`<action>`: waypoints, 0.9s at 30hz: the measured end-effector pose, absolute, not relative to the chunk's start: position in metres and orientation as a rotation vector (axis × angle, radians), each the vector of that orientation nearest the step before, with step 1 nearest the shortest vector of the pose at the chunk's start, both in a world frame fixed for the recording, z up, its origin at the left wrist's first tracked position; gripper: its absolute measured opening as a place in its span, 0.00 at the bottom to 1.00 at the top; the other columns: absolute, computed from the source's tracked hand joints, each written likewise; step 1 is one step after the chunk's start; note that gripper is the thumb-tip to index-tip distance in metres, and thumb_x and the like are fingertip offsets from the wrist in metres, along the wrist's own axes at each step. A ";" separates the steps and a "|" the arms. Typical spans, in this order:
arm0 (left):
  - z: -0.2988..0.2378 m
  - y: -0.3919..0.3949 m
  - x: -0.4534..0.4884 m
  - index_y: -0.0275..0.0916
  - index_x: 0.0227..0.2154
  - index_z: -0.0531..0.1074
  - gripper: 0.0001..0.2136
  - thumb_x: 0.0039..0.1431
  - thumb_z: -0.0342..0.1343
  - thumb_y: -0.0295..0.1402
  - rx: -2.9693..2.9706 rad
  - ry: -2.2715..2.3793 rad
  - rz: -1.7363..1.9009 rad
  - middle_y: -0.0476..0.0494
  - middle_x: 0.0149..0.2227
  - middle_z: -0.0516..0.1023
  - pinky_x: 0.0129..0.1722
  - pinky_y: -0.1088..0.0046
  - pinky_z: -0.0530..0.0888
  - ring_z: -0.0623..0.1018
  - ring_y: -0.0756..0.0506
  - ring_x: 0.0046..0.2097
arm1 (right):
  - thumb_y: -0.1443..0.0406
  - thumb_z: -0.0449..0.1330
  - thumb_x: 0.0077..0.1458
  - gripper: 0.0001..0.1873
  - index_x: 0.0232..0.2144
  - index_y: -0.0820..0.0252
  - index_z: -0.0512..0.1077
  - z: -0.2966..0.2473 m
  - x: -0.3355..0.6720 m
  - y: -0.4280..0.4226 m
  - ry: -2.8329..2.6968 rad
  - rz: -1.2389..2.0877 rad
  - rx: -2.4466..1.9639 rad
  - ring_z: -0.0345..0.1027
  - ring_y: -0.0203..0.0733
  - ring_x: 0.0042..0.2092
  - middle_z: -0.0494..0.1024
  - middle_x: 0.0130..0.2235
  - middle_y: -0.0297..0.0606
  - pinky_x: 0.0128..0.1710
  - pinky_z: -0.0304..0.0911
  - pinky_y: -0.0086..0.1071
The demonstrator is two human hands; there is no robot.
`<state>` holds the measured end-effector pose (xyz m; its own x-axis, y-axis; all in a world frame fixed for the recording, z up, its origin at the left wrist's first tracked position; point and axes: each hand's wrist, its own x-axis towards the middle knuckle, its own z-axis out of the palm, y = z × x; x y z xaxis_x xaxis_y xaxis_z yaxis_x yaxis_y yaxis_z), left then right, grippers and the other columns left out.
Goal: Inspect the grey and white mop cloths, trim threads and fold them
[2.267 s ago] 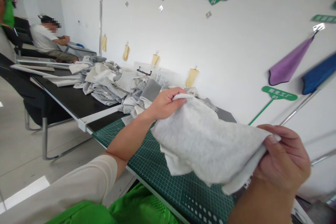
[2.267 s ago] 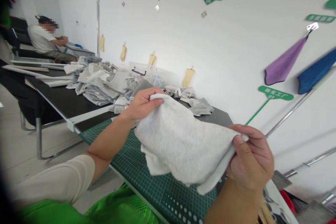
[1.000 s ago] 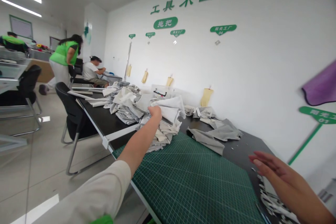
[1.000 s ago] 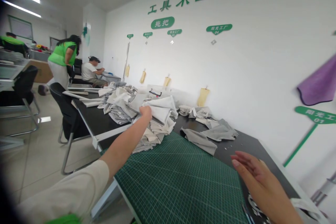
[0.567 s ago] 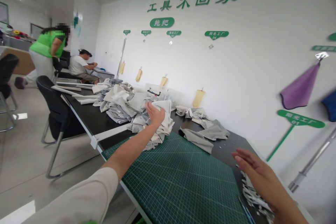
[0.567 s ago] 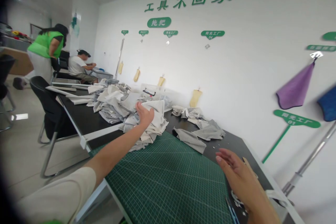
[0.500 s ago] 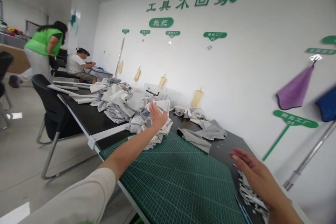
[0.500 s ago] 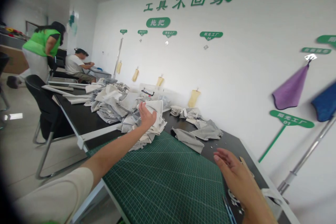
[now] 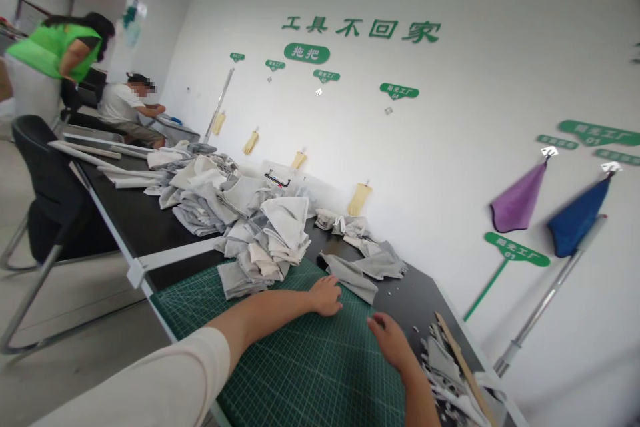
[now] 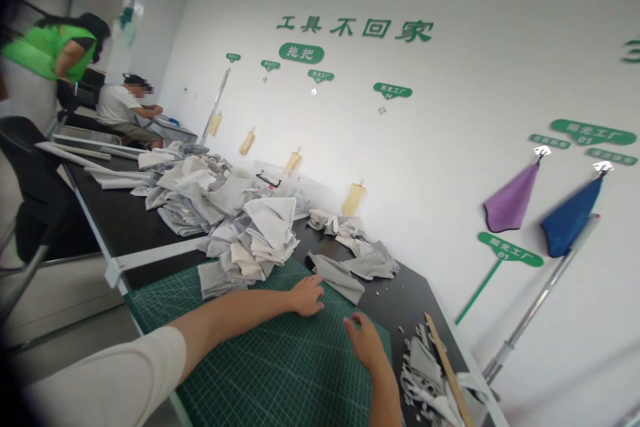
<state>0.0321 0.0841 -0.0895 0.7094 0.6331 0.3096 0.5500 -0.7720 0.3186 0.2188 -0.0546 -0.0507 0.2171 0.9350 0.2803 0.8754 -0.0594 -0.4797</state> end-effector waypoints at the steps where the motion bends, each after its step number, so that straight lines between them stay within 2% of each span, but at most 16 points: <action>1: -0.095 0.086 0.039 0.38 0.44 0.73 0.21 0.52 0.50 0.46 2.709 0.964 0.587 0.38 0.63 0.54 0.62 0.56 0.51 0.52 0.37 0.65 | 0.51 0.52 0.51 0.22 0.36 0.63 0.72 -0.063 0.218 -0.052 -1.677 0.149 -1.964 0.69 0.48 0.47 0.75 0.43 0.47 0.49 0.61 0.36; 3: -0.105 0.093 0.052 0.38 0.45 0.72 0.24 0.52 0.49 0.48 2.700 0.992 0.571 0.37 0.66 0.47 0.62 0.52 0.47 0.46 0.36 0.67 | 0.51 0.50 0.53 0.23 0.36 0.64 0.72 -0.086 0.216 -0.049 -1.676 0.157 -2.021 0.69 0.48 0.45 0.76 0.41 0.47 0.46 0.62 0.36; 6: -0.114 0.107 0.071 0.39 0.46 0.72 0.25 0.52 0.47 0.50 2.678 1.023 0.520 0.39 0.67 0.39 0.62 0.49 0.42 0.39 0.36 0.67 | 0.52 0.46 0.56 0.25 0.40 0.65 0.70 -0.111 0.215 -0.047 -1.631 0.095 -2.106 0.68 0.49 0.47 0.74 0.44 0.49 0.47 0.61 0.37; 9: -0.118 0.123 0.091 0.36 0.49 0.70 0.30 0.51 0.46 0.53 2.659 1.065 0.470 0.37 0.68 0.36 0.62 0.47 0.38 0.36 0.35 0.67 | 0.52 0.45 0.57 0.24 0.42 0.64 0.69 -0.123 0.213 -0.044 -1.635 0.020 -2.131 0.66 0.49 0.48 0.73 0.45 0.50 0.49 0.58 0.36; 13: -0.119 0.139 0.110 0.33 0.57 0.62 0.38 0.50 0.42 0.56 2.647 1.145 0.388 0.30 0.66 0.44 0.61 0.44 0.37 0.40 0.33 0.67 | 0.55 0.46 0.58 0.19 0.36 0.63 0.69 -0.127 0.212 -0.039 -1.679 -0.034 -2.100 0.66 0.48 0.45 0.73 0.41 0.48 0.47 0.57 0.35; 16: -0.120 0.150 0.119 0.33 0.59 0.59 0.40 0.48 0.43 0.58 2.676 1.167 0.352 0.30 0.65 0.47 0.60 0.45 0.34 0.40 0.33 0.67 | 0.57 0.45 0.58 0.17 0.34 0.62 0.68 -0.128 0.214 -0.037 -1.665 -0.055 -2.098 0.66 0.48 0.43 0.72 0.40 0.47 0.45 0.57 0.36; 21: -0.117 0.168 0.130 0.37 0.54 0.66 0.37 0.45 0.46 0.58 2.726 1.149 0.327 0.34 0.67 0.41 0.60 0.45 0.30 0.37 0.33 0.67 | 0.59 0.45 0.58 0.15 0.33 0.60 0.68 -0.132 0.214 -0.035 -1.646 -0.092 -2.130 0.66 0.45 0.42 0.72 0.39 0.44 0.44 0.56 0.34; 24: -0.118 0.176 0.138 0.39 0.53 0.66 0.35 0.46 0.46 0.56 2.737 1.115 0.302 0.35 0.66 0.45 0.61 0.46 0.34 0.42 0.34 0.67 | 0.60 0.45 0.57 0.14 0.33 0.60 0.67 -0.133 0.212 -0.034 -1.636 -0.114 -2.159 0.66 0.44 0.42 0.72 0.39 0.44 0.43 0.56 0.33; 27: -0.123 0.179 0.145 0.39 0.57 0.62 0.36 0.49 0.43 0.56 2.736 1.101 0.294 0.36 0.66 0.48 0.61 0.46 0.36 0.46 0.35 0.66 | 0.61 0.44 0.57 0.14 0.34 0.59 0.67 -0.133 0.212 -0.033 -1.637 -0.134 -2.174 0.66 0.44 0.42 0.72 0.40 0.43 0.43 0.55 0.33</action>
<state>0.1448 0.1790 -0.1234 0.7067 0.6978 0.1165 0.6628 -0.7107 0.2360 0.2121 -0.0329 -0.1333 0.3045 0.8977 0.3184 0.9375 -0.2233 -0.2669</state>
